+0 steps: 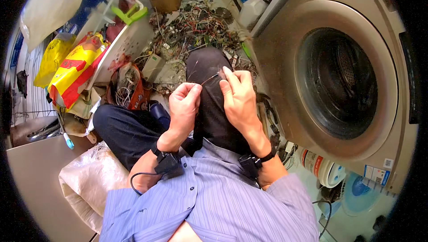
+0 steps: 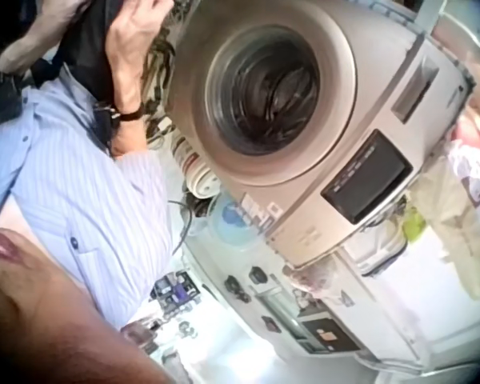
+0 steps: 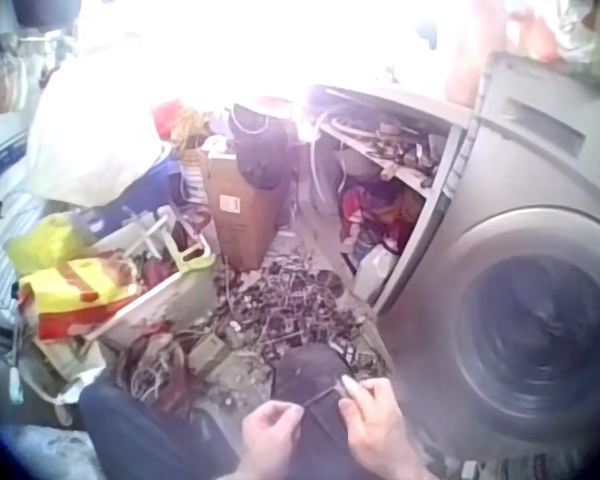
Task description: Stripping insulation from electrical wires and applying electrical tape to secure connections.
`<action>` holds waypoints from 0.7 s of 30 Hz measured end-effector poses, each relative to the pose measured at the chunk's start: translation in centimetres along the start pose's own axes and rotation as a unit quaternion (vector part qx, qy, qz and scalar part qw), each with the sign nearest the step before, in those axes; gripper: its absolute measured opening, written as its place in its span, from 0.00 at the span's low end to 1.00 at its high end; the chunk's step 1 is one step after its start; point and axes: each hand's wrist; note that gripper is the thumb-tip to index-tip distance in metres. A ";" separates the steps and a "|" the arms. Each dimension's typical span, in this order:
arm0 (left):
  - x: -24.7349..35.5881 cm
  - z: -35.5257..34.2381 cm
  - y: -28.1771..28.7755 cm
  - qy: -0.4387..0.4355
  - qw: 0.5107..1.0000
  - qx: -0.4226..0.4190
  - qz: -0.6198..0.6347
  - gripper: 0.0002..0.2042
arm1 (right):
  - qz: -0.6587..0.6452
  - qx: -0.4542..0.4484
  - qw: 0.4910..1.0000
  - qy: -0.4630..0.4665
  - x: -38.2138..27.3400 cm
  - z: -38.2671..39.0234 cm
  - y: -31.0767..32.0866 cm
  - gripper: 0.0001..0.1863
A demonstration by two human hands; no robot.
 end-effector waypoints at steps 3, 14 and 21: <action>-0.1 0.2 0.0 0.006 1.000 0.002 -0.001 0.07 | -0.008 0.040 0.999 -0.006 -0.4 0.2 -0.5 0.16; -0.6 0.8 0.9 0.002 0.999 -0.030 -0.038 0.07 | 0.049 0.081 0.994 0.062 -0.6 1.4 -1.1 0.14; -0.6 0.7 1.1 0.008 0.999 -0.041 -0.018 0.07 | 0.073 0.081 0.988 0.111 -0.5 1.0 -1.2 0.16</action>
Point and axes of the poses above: each hand's wrist, its own z-axis away from the middle knuckle, its own y-axis out of the back of the hand, x = y × z, and after that the axes turned 10 degrees about z, right-handed
